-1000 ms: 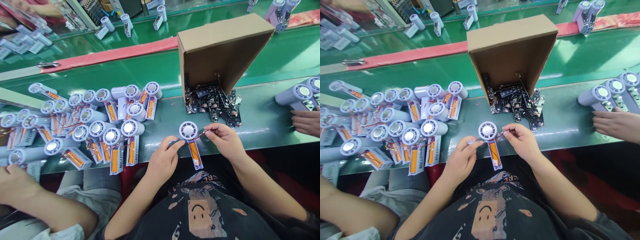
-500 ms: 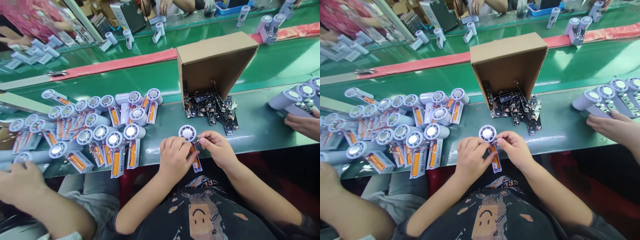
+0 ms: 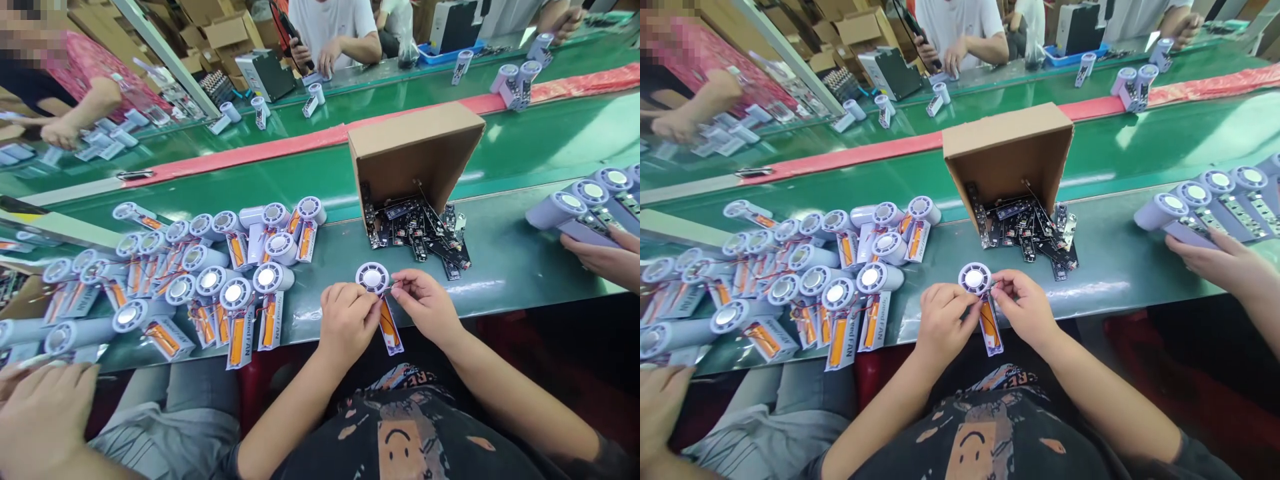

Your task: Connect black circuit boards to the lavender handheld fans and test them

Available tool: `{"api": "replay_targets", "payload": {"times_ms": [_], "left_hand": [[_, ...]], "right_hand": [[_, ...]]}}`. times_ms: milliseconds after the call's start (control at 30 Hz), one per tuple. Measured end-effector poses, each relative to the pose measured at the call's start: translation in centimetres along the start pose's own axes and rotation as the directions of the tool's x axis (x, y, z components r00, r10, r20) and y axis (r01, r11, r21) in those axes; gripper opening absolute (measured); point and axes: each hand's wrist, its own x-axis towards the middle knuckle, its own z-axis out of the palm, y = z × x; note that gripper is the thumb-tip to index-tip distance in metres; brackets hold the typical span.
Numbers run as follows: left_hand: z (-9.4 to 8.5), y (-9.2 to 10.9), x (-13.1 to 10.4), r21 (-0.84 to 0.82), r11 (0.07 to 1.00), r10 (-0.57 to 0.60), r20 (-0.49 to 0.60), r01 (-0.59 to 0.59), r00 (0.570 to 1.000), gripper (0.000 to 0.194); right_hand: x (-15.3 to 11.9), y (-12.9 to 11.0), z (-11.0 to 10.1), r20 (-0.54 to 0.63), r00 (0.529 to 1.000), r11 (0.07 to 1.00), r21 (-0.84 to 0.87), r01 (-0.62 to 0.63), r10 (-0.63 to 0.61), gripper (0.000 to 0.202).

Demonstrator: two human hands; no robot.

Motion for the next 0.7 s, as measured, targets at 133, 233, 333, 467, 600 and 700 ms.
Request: {"api": "replay_targets", "payload": {"times_ms": [133,233,333,467,600,700], "left_hand": [[-0.2,-0.9,-0.2,0.039,0.986,0.157,0.051,-0.159,0.986,0.015],[-0.5,-1.4,-0.2,0.032,0.964,0.261,0.096,-0.266,0.960,0.017],[-1.1,-2.0,-0.4,-0.032,0.967,0.253,0.063,-0.251,0.965,0.017],[-2.1,-2.9,-1.6,-0.124,0.992,0.002,-0.032,-0.006,0.999,0.025],[-2.3,-3.4,-2.4,-0.129,0.979,-0.124,0.243,0.159,0.962,0.031],[-2.0,-3.3,-2.4,-0.208,0.945,-0.180,0.316,0.253,0.931,0.025]], "right_hand": [[0.5,0.0,-0.4,0.002,1.000,0.998,-0.050,0.025,-0.025,0.018],[1.0,0.1,-0.3,0.020,0.999,0.999,0.030,-0.039,0.039,0.020],[1.2,0.2,-0.1,0.035,0.997,0.992,0.105,-0.074,0.070,0.025],[0.8,-0.2,-0.2,0.008,0.999,0.998,0.022,0.053,-0.054,0.015],[0.5,-1.5,-0.3,0.166,0.922,0.891,-0.245,0.383,-0.351,0.018],[0.5,-2.4,-0.1,0.293,0.869,0.810,-0.331,0.484,-0.399,0.025]]}}
